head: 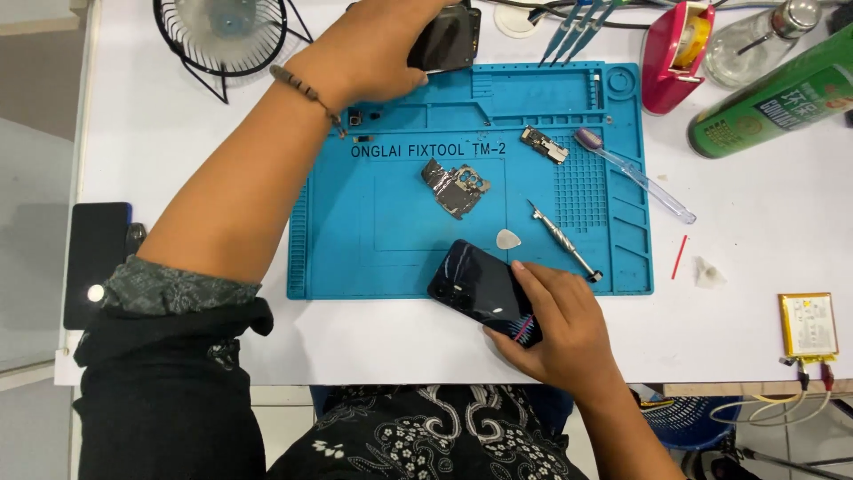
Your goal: The person reassembles a smartphone by connecting internal ribbon cables and placing the back cover onto the chassis. They then wipe the exterior of the phone with a cloth and place it on the workbench next to other components.
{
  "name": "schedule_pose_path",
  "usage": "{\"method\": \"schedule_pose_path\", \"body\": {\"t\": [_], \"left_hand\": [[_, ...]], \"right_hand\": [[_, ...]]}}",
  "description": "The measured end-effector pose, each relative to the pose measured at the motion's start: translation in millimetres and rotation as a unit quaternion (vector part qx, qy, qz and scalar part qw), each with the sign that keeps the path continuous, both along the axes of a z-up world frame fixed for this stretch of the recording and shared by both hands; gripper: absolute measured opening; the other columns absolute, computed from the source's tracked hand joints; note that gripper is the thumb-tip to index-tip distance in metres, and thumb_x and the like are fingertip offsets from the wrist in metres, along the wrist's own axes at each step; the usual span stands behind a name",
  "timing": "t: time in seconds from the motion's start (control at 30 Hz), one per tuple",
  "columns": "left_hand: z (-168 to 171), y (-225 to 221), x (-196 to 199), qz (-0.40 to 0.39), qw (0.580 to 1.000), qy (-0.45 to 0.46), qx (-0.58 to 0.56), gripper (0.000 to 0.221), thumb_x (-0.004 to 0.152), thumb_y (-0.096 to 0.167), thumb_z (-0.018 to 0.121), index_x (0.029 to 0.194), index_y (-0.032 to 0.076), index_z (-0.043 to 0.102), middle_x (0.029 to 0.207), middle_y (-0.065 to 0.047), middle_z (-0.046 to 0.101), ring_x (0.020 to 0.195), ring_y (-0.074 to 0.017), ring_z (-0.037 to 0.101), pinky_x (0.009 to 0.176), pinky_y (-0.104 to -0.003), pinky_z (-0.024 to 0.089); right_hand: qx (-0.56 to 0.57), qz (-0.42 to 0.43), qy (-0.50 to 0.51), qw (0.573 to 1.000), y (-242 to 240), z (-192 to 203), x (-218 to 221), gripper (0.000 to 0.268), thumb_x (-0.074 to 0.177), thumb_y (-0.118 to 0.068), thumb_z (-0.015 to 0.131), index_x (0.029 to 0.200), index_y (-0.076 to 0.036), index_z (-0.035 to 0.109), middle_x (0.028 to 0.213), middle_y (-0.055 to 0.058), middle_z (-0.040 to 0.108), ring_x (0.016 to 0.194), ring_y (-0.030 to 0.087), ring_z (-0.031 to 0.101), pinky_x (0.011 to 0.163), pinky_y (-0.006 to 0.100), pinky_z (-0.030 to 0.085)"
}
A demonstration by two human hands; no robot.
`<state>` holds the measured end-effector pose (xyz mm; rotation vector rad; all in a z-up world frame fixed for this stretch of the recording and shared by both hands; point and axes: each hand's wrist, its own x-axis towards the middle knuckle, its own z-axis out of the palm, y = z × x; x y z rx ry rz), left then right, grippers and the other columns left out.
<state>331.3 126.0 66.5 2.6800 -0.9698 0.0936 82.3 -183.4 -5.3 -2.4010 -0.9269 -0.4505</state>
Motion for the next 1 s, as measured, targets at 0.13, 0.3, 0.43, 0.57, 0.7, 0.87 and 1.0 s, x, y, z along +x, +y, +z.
{"method": "schedule_pose_path", "body": {"t": [0.13,0.3,0.43,0.57,0.7,0.87,1.0], "left_hand": [[-19,0,29,0.015,0.999,0.028,0.017,0.068,0.083,0.011,0.088,0.140,0.006,0.053,0.133,-0.025,0.060,0.111,-0.0491,0.060,0.075,-0.055,0.055],[-16,0,20,0.048,0.997,0.066,0.005,0.071,0.087,0.010,0.084,0.149,0.009,0.048,0.141,-0.025,0.055,0.120,-0.0489,0.056,0.084,-0.057,0.055],[-15,3,10,0.059,0.994,0.084,-0.022,0.074,0.091,0.011,0.081,0.155,0.012,0.042,0.150,-0.024,0.049,0.124,-0.0503,0.052,0.089,-0.057,0.053],[-12,-10,-23,-0.001,0.997,-0.024,-0.074,0.067,0.095,0.013,0.084,0.150,0.004,0.048,0.148,-0.024,0.053,0.131,-0.0474,0.051,0.098,-0.057,0.050],[-22,-45,-93,0.078,0.996,0.043,0.020,0.043,0.096,0.042,0.074,0.116,0.005,0.065,0.111,-0.014,0.064,0.107,-0.0317,0.057,0.088,-0.046,0.051],[-59,-47,-126,0.088,0.996,0.019,0.010,0.051,0.086,0.038,0.084,0.120,0.006,0.063,0.108,-0.014,0.063,0.101,-0.0341,0.059,0.080,-0.049,0.053],[-45,-45,-131,0.056,0.993,0.063,-0.079,0.038,0.094,0.007,0.070,0.129,-0.008,0.061,0.106,-0.024,0.065,0.107,-0.0410,0.068,0.092,-0.055,0.057]], "right_hand": [[0.009,0.003,0.009,1.000,0,1,0,0.074,0.089,-0.045,0.079,0.140,0.003,0.055,0.127,0.024,0.066,0.108,0.038,0.067,0.087,0.047,0.053],[0.013,0.007,0.016,1.000,0,3,3,0.072,0.089,-0.043,0.079,0.138,0.004,0.055,0.126,0.024,0.066,0.105,0.039,0.067,0.084,0.047,0.052],[0.013,0.011,0.025,1.000,0,5,3,0.072,0.089,-0.043,0.079,0.138,0.004,0.055,0.126,0.024,0.066,0.107,0.039,0.067,0.084,0.047,0.051],[0.006,0.006,0.026,1.000,-1,3,3,0.074,0.088,-0.044,0.080,0.139,0.003,0.054,0.127,0.025,0.066,0.105,0.039,0.067,0.083,0.047,0.052],[0.012,0.005,0.024,1.000,0,4,4,0.072,0.089,-0.042,0.081,0.138,0.003,0.055,0.126,0.024,0.066,0.104,0.038,0.067,0.084,0.046,0.052],[0.007,0.008,0.022,1.000,4,6,3,0.071,0.090,-0.043,0.079,0.138,0.003,0.055,0.127,0.024,0.066,0.107,0.039,0.067,0.085,0.047,0.052],[0.053,-0.028,0.030,0.998,11,11,3,0.073,0.070,-0.024,0.090,0.132,0.004,0.066,0.114,0.020,0.072,0.096,0.037,0.070,0.079,0.046,0.055]]}}
